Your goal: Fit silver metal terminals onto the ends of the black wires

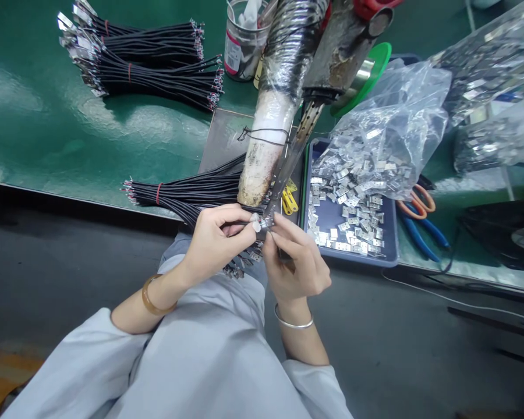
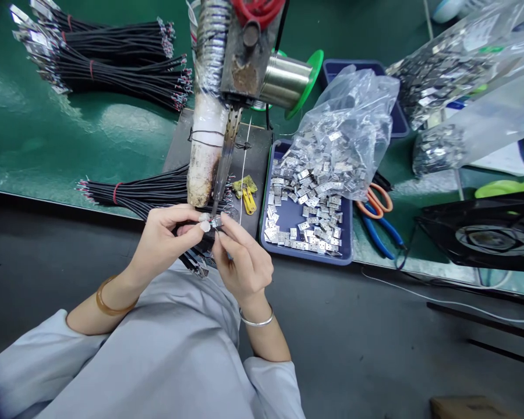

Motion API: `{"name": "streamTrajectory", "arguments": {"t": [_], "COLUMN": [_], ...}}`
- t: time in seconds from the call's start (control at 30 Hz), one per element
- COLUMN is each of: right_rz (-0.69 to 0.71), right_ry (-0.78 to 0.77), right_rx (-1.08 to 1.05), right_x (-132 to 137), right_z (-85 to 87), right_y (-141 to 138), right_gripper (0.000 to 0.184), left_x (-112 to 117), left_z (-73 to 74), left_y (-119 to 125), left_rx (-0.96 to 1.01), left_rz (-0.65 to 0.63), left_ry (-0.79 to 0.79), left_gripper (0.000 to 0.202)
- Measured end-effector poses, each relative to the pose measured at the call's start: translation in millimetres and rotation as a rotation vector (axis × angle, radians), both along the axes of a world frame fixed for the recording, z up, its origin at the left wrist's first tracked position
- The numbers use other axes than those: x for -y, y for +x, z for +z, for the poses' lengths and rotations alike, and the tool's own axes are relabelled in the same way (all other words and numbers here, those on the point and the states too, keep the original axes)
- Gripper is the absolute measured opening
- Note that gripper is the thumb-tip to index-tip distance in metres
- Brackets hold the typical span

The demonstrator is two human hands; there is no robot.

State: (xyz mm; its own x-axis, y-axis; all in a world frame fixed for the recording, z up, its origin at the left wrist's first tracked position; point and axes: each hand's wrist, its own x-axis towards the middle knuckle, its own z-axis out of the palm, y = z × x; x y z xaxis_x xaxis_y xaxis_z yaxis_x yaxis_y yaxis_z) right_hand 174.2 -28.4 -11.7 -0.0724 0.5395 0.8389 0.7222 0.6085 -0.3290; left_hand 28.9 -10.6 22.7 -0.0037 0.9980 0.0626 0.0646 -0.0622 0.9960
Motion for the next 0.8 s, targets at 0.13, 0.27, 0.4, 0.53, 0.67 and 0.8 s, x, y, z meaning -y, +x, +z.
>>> {"name": "streamTrajectory", "arguments": {"t": [0.13, 0.27, 0.4, 0.53, 0.67, 0.8], "right_rz": [-0.019, -0.009, -0.003, -0.020, -0.015, -0.013], "right_ry": [-0.130, -0.155, -0.142, -0.153, -0.190, -0.183], "right_rx": [-0.056, -0.080, -0.091, -0.123, -0.143, -0.153], "right_x": [0.7, 0.2, 1.1, 3.3, 2.4, 0.7], "right_z": [6.7, 11.5, 14.3, 11.6, 9.4, 12.8], "right_y": [-2.8, -4.7, -6.1, -6.1, -5.7, -6.7], "right_gripper": [0.017, 0.018, 0.018, 0.019, 0.019, 0.019], "left_x": [0.8, 0.5, -0.5, -0.4, 0.7, 0.6], "left_z": [-0.7, 1.1, 4.2, 3.7, 1.8, 2.3], "left_y": [2.7, 4.6, 3.7, 2.8, 4.1, 4.8], "left_rx": [0.009, 0.045, 0.048, 0.029, 0.014, -0.009], "left_rz": [0.023, 0.054, 0.044, 0.027, 0.041, 0.048], "left_ry": [0.008, 0.004, 0.053, 0.046, 0.029, 0.069], "left_gripper": [0.014, 0.013, 0.012, 0.013, 0.014, 0.016]}}
